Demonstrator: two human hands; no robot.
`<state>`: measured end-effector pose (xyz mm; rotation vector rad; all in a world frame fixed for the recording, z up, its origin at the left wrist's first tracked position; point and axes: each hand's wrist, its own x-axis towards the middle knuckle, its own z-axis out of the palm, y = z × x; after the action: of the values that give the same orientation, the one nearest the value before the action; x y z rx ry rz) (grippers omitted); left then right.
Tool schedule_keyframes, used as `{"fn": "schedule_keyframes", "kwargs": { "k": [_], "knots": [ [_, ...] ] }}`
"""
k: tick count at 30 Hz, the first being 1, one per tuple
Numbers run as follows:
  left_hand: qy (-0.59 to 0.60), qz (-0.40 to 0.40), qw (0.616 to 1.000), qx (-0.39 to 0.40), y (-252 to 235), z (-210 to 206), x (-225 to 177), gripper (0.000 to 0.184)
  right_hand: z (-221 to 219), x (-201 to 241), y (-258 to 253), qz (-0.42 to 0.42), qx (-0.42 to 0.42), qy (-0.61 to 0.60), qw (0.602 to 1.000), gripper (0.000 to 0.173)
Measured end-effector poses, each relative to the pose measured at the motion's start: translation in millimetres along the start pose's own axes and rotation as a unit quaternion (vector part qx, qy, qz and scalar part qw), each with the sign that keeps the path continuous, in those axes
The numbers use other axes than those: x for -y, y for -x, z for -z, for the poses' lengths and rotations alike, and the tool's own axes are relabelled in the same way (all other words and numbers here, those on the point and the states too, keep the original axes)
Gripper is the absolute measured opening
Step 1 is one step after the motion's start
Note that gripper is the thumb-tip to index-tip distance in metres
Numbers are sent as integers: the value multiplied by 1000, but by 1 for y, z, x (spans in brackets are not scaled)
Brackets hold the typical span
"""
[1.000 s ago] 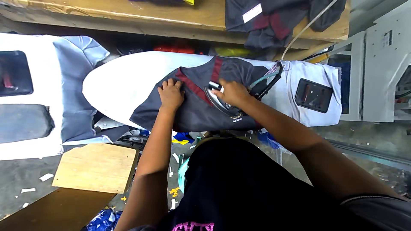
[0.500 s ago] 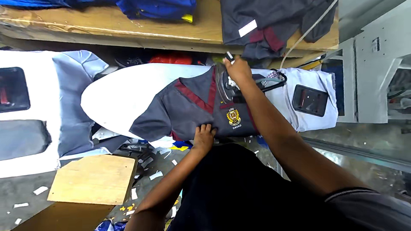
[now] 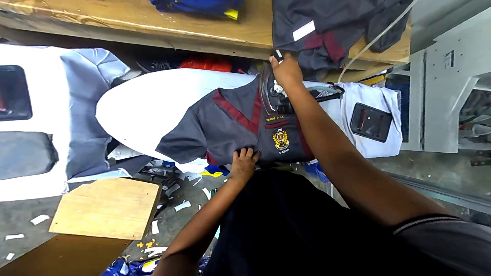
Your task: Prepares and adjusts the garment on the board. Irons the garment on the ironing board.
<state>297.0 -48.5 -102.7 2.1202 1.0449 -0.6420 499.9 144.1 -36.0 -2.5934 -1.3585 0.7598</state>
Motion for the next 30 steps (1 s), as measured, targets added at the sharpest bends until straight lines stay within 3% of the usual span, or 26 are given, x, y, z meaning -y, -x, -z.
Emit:
{"fn": "schedule_keyframes", "kwargs": {
  "k": [5, 14, 17, 24, 30],
  "knots": [
    [39, 6, 999, -17, 11, 3, -1, 47, -4, 0, 7, 67, 26, 34, 997, 64],
    [111, 36, 985, -128, 33, 0, 14, 39, -5, 12, -1, 159, 68, 67, 983, 66],
    [127, 39, 971, -200, 38, -2, 24, 36, 5, 9, 8, 171, 69, 54, 981, 65],
    [161, 87, 940, -288, 44, -4, 51, 33, 55, -83, 71, 192, 84, 3, 978, 61],
    [156, 20, 947, -280, 5, 28, 31, 31, 49, -162, 85, 137, 98, 34, 985, 59]
  ]
}}
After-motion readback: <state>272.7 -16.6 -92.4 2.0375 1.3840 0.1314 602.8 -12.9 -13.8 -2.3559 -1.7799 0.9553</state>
